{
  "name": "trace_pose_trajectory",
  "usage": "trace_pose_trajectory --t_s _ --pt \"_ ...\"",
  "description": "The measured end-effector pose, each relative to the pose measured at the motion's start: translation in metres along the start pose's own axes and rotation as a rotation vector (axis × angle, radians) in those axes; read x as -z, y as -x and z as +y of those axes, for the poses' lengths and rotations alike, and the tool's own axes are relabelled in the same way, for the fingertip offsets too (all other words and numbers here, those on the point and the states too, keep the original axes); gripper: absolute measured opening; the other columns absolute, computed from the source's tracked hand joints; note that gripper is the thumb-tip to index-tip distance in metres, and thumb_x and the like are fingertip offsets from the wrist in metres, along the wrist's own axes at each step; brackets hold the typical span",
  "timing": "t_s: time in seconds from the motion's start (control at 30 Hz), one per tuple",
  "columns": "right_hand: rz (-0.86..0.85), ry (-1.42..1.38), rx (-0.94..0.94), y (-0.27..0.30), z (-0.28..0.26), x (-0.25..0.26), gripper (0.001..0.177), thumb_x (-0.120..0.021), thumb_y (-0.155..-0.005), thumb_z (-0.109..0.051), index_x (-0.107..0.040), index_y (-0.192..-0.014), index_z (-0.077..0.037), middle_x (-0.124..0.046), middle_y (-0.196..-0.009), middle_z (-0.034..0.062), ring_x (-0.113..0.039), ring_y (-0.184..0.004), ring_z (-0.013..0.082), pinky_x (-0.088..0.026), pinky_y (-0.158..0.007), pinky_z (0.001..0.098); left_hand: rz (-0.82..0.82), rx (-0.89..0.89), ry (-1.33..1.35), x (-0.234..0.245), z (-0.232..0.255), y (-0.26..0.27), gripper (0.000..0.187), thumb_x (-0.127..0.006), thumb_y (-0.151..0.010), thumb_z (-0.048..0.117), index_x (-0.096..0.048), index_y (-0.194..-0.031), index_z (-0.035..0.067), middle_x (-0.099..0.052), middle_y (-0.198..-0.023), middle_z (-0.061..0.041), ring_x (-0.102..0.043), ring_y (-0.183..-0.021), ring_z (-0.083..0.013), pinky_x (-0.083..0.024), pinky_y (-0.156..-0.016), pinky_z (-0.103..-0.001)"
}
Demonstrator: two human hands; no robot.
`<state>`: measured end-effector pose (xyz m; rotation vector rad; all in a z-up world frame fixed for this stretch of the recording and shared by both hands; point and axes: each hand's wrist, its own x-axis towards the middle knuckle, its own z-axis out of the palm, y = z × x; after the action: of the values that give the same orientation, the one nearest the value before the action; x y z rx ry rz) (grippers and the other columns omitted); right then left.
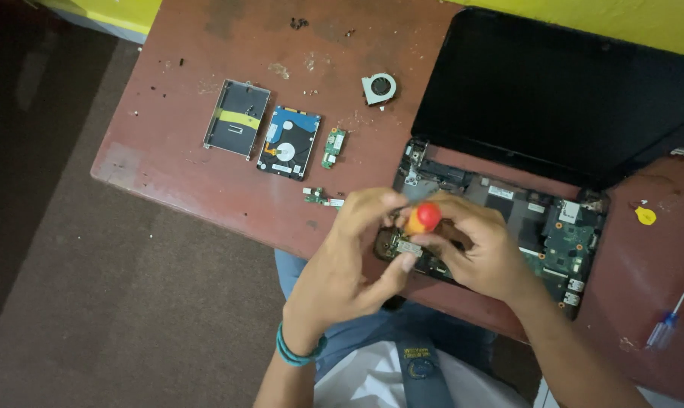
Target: The person uses a yellow plastic pry tool to remove screws and disconnect components from a disassembled laptop on a reddish-brown table. They remove a small circuit board and a black plastic part, placing them on the table alongside other removed parts like a hard drive and fan.
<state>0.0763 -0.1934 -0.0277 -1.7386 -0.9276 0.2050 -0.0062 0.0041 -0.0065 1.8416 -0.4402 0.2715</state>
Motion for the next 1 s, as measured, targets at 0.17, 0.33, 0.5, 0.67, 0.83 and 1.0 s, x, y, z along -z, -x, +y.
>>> trace_pose_trajectory --t_s 0.17,0.33,0.5,0.67,0.83,1.0 --pt "0.009 -0.038 -0.066 0.001 -0.001 0.000 0.029 -0.060 -0.100 -0.019 -0.065 -0.121 0.001 -0.071 -0.117 0.0123 -0.076 -0.100 0.0186 -0.065 -0.077 0.0205 -0.051 0.189 -0.109 -0.006 -0.005 0.008 0.052 -0.060 -0.103 0.008 -0.035 -0.148 0.001 -0.052 -0.128 -0.017 -0.052 -0.084 -0.0211 -0.052 -0.077 -0.034" --pt "0.007 -0.120 -0.100 0.001 -0.004 -0.001 0.028 -0.059 -0.100 -0.012 -0.063 -0.124 0.002 -0.068 -0.120 0.0149 -0.072 -0.111 0.0243 -0.064 -0.098 0.0290 -0.060 0.273 -0.304 -0.024 -0.009 0.019 0.053 -0.062 -0.102 0.014 -0.040 -0.148 0.001 -0.051 -0.115 -0.014 -0.053 -0.089 -0.0259 -0.050 -0.080 -0.039" --pt "0.001 -0.093 0.013 -0.001 -0.008 -0.001 0.024 -0.056 -0.102 -0.016 -0.064 -0.119 0.000 -0.071 -0.115 0.0124 -0.072 -0.109 0.0247 -0.062 -0.098 0.0320 -0.002 0.183 -0.338 -0.027 -0.017 0.018 0.033 -0.060 -0.103 0.008 -0.050 -0.132 -0.003 -0.055 -0.111 -0.016 -0.055 -0.101 -0.0319 -0.050 -0.090 -0.044" --pt "-0.028 -0.057 0.060 0.001 -0.006 -0.001 0.029 -0.052 -0.104 -0.021 -0.063 -0.121 0.000 -0.073 -0.115 0.0123 -0.072 -0.109 0.0258 -0.061 -0.097 0.0343 0.019 0.133 -0.338 -0.026 -0.019 0.017 0.019 -0.064 -0.101 0.004 -0.058 -0.117 -0.004 -0.058 -0.110 -0.017 -0.056 -0.098 -0.0327 -0.052 -0.087 -0.044" --pt "-0.048 -0.082 0.095 0.002 -0.006 0.000 0.028 -0.051 -0.105 -0.021 -0.061 -0.122 -0.001 -0.073 -0.114 0.0131 -0.073 -0.107 0.0272 -0.061 -0.096 0.0355 0.013 0.153 -0.364 -0.028 -0.021 0.020 0.018 -0.064 -0.100 0.002 -0.060 -0.116 -0.004 -0.052 -0.113 -0.018 -0.055 -0.102 -0.0345 -0.053 -0.088 -0.046" --pt "-0.084 -0.095 0.113 0.008 -0.002 0.000 0.031 -0.048 -0.106 -0.026 -0.063 -0.121 -0.003 -0.072 -0.117 0.0118 -0.072 -0.109 0.0272 -0.061 -0.099 0.0372 0.011 0.181 -0.333 -0.026 -0.021 0.019 0.018 -0.064 -0.099 0.002 -0.062 -0.117 -0.003 -0.049 -0.108 -0.016 -0.053 -0.098 -0.0317 -0.051 -0.087 -0.043"
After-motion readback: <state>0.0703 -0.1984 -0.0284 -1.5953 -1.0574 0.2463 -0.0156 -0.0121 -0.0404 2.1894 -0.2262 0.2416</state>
